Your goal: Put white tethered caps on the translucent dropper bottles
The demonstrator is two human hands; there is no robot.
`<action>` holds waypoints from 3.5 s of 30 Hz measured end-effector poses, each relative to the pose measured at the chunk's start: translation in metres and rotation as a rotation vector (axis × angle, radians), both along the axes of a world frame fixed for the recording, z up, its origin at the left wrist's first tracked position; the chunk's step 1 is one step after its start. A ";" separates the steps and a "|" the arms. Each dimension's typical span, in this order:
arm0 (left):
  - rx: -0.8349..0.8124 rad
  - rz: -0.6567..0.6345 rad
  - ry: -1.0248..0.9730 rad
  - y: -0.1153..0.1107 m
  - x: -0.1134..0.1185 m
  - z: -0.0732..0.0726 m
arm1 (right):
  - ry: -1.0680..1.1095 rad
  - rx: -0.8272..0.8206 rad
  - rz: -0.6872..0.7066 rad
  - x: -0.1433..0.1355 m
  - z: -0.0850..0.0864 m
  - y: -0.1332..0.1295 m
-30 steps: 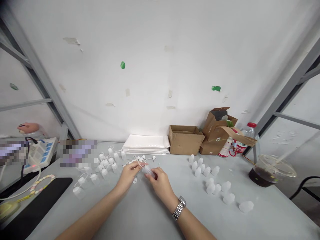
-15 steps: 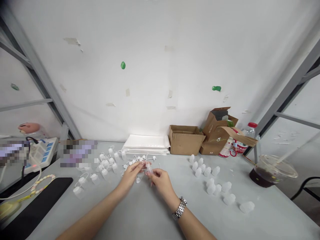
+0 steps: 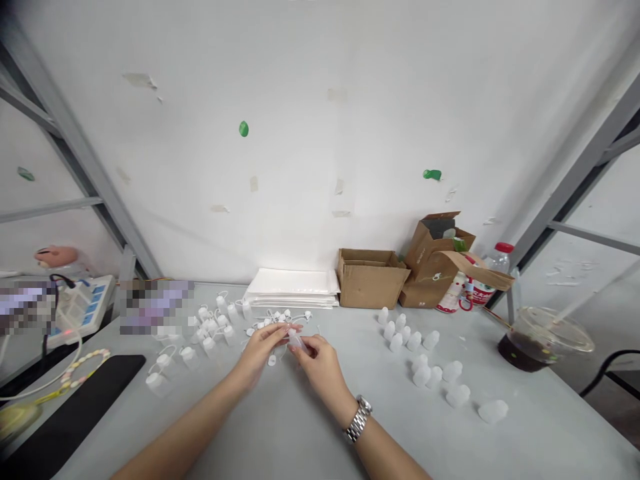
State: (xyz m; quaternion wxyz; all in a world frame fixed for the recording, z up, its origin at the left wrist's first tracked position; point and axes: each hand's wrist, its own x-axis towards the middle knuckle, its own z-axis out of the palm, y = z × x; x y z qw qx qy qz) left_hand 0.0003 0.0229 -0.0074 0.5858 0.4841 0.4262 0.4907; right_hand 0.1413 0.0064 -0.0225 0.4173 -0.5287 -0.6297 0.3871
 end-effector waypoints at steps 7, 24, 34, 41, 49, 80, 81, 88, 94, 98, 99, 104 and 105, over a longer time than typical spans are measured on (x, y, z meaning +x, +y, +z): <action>-0.027 -0.041 -0.147 0.000 -0.001 -0.001 | 0.242 -0.093 -0.004 0.000 -0.002 0.001; -0.141 -0.142 -0.321 -0.013 0.009 0.005 | -0.343 0.452 -0.103 0.000 -0.011 -0.011; -0.100 -0.097 -0.204 -0.016 0.010 0.001 | -0.529 0.583 -0.124 -0.004 -0.016 -0.013; -0.115 -0.113 -0.207 -0.014 0.010 0.003 | 0.010 0.087 -0.087 -0.005 -0.002 -0.011; -0.192 -0.166 -0.326 -0.009 0.008 -0.005 | 0.410 -0.171 -0.035 -0.005 0.007 -0.004; -0.104 -0.190 -0.260 -0.018 0.014 0.008 | 0.713 -0.296 0.269 -0.001 0.008 -0.003; -0.070 -0.160 -0.236 -0.017 0.013 0.007 | 0.644 -0.242 0.218 -0.001 0.008 -0.002; 0.022 -0.019 -0.085 -0.003 -0.001 0.003 | 0.396 -0.074 0.162 -0.001 0.016 -0.007; -0.002 -0.173 -0.242 -0.008 -0.002 0.011 | 0.321 -0.040 0.164 0.001 0.019 -0.008; -0.034 -0.208 -0.352 -0.013 0.004 0.009 | 0.101 0.202 -0.048 0.000 0.007 -0.011; -0.039 -0.195 -0.369 -0.015 0.006 0.008 | 0.019 0.271 -0.080 0.000 0.004 -0.012; -0.091 -0.129 -0.409 -0.018 0.010 0.006 | -0.381 0.628 -0.137 -0.003 -0.009 -0.014; -0.101 -0.120 -0.420 -0.019 0.011 0.006 | -0.456 0.704 -0.158 -0.004 -0.010 -0.014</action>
